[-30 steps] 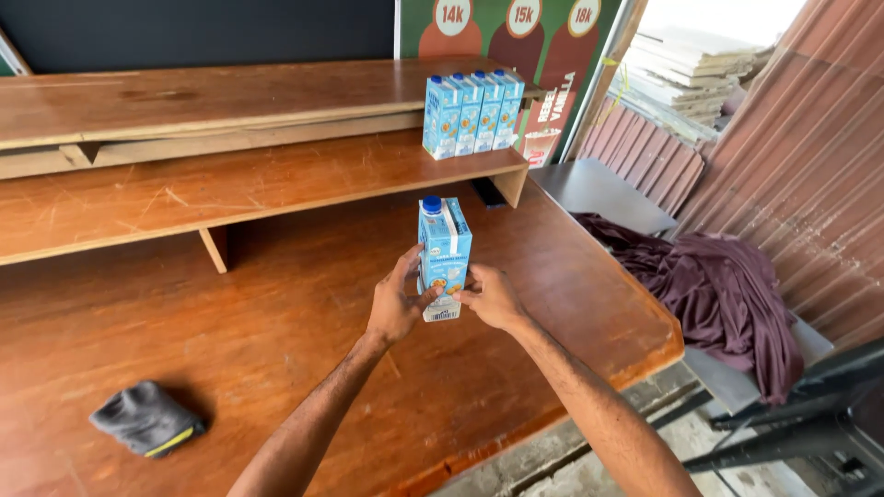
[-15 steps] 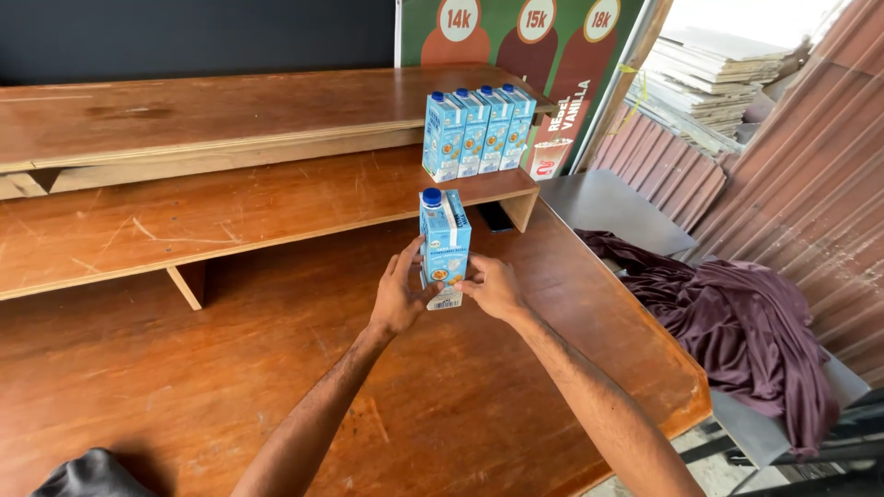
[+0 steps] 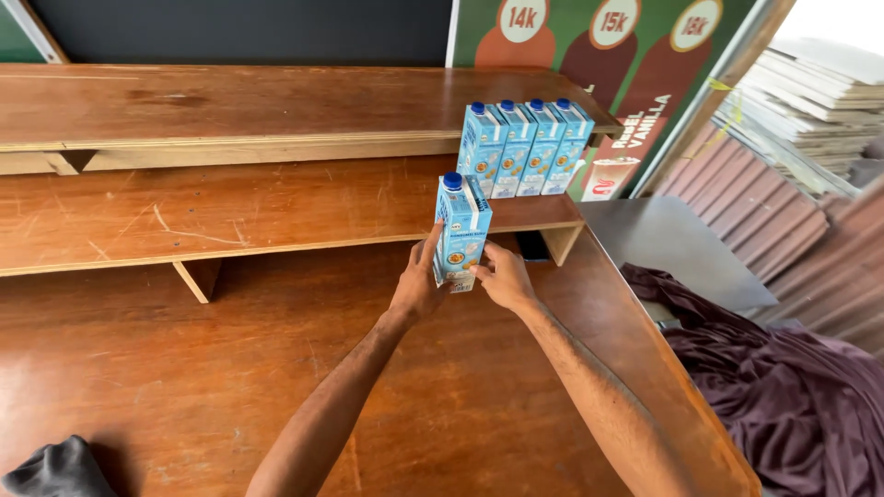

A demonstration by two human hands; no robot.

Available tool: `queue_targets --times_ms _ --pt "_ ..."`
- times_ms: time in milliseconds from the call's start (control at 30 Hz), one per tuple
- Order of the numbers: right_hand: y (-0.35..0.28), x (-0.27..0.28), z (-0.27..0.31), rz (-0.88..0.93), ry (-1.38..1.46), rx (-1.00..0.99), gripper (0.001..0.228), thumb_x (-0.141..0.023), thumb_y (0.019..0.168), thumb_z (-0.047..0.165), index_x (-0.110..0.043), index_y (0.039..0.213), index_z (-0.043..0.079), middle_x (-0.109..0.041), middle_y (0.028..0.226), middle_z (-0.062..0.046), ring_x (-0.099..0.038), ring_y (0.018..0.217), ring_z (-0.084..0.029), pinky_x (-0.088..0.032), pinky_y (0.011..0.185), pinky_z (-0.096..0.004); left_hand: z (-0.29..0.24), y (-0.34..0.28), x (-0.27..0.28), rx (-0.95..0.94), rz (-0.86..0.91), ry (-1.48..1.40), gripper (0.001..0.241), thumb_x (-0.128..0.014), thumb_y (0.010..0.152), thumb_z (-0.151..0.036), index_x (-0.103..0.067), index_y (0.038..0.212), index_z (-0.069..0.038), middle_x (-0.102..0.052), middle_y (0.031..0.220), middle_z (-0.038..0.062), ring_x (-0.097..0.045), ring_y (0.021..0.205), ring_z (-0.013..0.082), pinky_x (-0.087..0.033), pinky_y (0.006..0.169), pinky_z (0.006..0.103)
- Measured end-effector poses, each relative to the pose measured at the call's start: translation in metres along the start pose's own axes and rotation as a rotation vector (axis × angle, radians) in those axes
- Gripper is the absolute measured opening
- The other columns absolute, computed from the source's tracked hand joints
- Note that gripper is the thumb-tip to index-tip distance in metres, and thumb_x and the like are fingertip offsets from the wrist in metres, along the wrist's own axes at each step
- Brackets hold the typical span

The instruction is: Cleaning a milk carton with a cloth and placing it on a shelf.

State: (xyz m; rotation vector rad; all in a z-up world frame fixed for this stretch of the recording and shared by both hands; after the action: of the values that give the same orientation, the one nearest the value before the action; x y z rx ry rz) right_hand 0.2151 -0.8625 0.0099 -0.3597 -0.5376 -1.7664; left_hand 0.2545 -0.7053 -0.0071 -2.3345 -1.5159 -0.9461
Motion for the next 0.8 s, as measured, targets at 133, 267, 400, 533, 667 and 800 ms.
queue_targets --times_ms 133,267,400,533,667,800 --pt "0.052 -0.002 -0.042 0.022 -0.039 0.03 0.053 -0.077 0.088 0.016 -0.061 0.139 0.007 -0.063 0.132 -0.027 -0.063 0.117 -0.041 -0.065 0.081 -0.045 0.023 0.046 -0.014 0.02 -0.048 0.043 0.115 -0.078 0.085 -0.007 0.0 0.163 -0.041 -0.029 0.158 0.024 -0.054 0.124 0.0587 -0.05 0.107 0.0636" --pt "0.094 0.0 -0.064 0.027 -0.081 0.078 0.05 -0.077 0.088 0.019 -0.063 0.135 0.01 -0.068 0.128 -0.02 -0.068 0.111 -0.036 -0.065 0.082 -0.045 0.034 0.083 -0.02 0.005 -0.069 0.061 0.116 -0.079 0.083 -0.005 -0.002 0.163 -0.039 -0.029 0.158 0.023 -0.055 0.121 0.0608 -0.05 0.107 0.0659" --pt "0.119 0.004 -0.065 0.04 -0.106 0.088 0.05 -0.077 0.087 0.02 -0.064 0.134 0.012 -0.069 0.128 -0.017 -0.069 0.11 -0.035 -0.063 0.087 -0.047 0.036 0.111 -0.022 0.005 -0.078 0.063 0.118 -0.078 0.083 -0.003 0.0 0.164 -0.039 -0.029 0.158 0.024 -0.054 0.122 0.0606 -0.05 0.107 0.0653" --pt "0.146 0.0 -0.072 0.061 -0.127 0.116 0.048 -0.076 0.088 0.021 -0.064 0.133 0.011 -0.07 0.127 -0.017 -0.069 0.11 -0.037 -0.062 0.088 -0.048 0.041 0.132 -0.023 0.016 -0.097 0.047 0.117 -0.078 0.083 -0.002 -0.001 0.164 -0.038 -0.031 0.157 0.025 -0.053 0.125 0.0596 -0.051 0.106 0.0649" --pt "0.17 -0.002 -0.079 0.058 -0.114 0.123 0.046 -0.077 0.086 0.021 -0.066 0.13 0.011 -0.072 0.124 -0.016 -0.071 0.108 -0.035 -0.062 0.087 -0.047 0.051 0.151 -0.023 0.041 -0.103 0.078 0.115 -0.077 0.085 -0.004 0.001 0.164 -0.037 -0.033 0.156 0.025 -0.053 0.126 0.0581 -0.049 0.107 0.065" --pt "0.192 -0.001 -0.091 -0.001 0.0 0.128 0.047 -0.08 0.085 0.016 -0.066 0.129 0.006 -0.073 0.121 -0.019 -0.073 0.104 -0.034 -0.062 0.086 -0.043 0.067 0.173 -0.026 0.068 -0.12 0.081 0.103 -0.075 0.087 -0.011 -0.01 0.164 -0.028 -0.039 0.154 0.026 -0.054 0.128 0.0541 -0.048 0.109 0.0621"
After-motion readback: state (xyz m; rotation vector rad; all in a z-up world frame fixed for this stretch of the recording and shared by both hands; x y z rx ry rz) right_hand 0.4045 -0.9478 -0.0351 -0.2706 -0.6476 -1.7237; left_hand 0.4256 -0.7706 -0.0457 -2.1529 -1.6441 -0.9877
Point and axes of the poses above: each hand's wrist, its own y-axis towards the middle knuckle, its own x-axis out of the back of the hand, z = x × y, the point moved 9 cm from there along y, towards the middle knuckle
